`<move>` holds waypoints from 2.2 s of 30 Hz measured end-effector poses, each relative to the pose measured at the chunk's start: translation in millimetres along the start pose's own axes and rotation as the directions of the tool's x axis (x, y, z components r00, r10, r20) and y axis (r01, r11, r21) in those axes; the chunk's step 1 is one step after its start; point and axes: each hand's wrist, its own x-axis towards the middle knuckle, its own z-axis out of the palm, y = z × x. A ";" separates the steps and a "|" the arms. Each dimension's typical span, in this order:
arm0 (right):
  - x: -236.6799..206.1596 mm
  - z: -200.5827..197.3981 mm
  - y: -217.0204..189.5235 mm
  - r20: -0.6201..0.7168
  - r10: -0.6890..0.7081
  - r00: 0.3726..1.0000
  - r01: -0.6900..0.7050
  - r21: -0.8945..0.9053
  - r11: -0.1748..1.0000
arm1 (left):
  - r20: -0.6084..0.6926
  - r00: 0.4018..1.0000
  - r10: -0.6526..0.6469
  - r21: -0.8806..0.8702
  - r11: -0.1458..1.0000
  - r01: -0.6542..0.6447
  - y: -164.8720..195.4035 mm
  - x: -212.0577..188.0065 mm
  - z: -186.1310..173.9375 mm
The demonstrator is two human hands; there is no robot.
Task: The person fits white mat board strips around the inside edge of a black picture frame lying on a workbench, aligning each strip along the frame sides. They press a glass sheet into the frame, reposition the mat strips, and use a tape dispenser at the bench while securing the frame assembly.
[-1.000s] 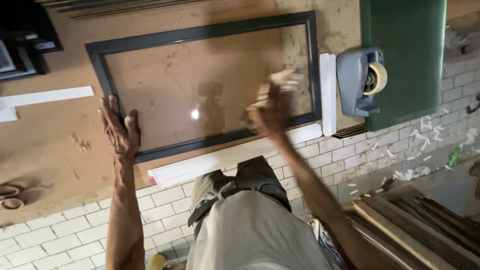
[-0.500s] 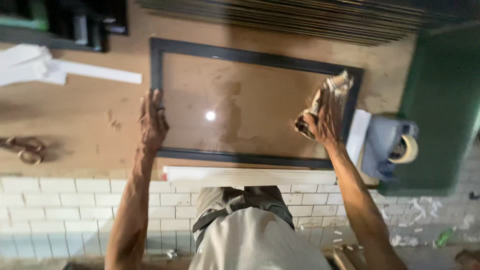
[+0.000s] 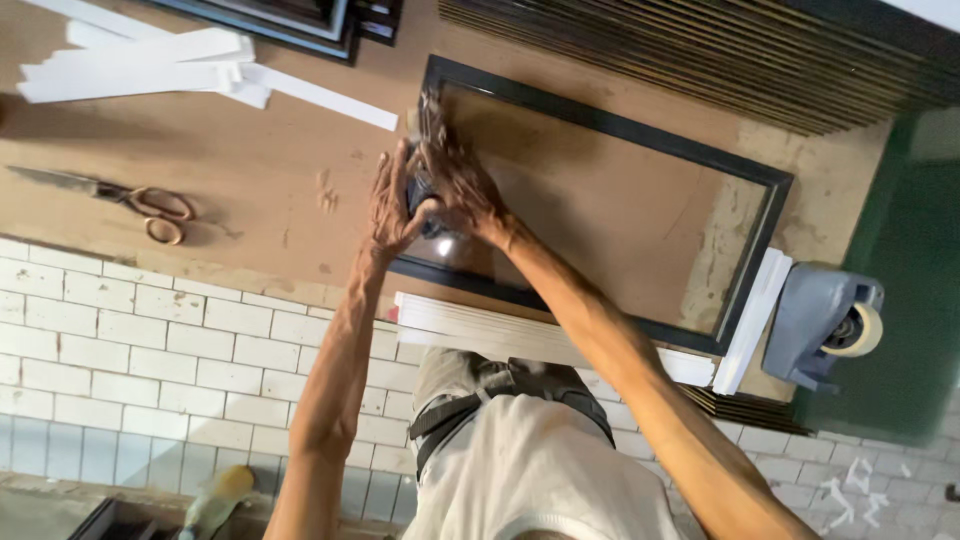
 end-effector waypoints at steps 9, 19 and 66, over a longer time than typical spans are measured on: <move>-42.0 18.2 -52.1 0.075 0.475 0.877 -0.150 0.981 0.122 | 0.078 0.997 -0.009 -0.111 0.994 0.018 56.5 -46.0 -4.3; -274.3 -108.9 -33.1 -0.298 0.631 0.716 -0.450 0.495 0.744 | -0.062 0.975 -0.212 0.570 0.795 0.209 -101.7 -43.0 -165.9; -500.0 16.2 -83.3 -0.348 0.927 -0.139 -0.241 0.920 0.309 | 0.501 0.674 0.543 0.190 0.691 -0.698 95.6 -156.5 58.0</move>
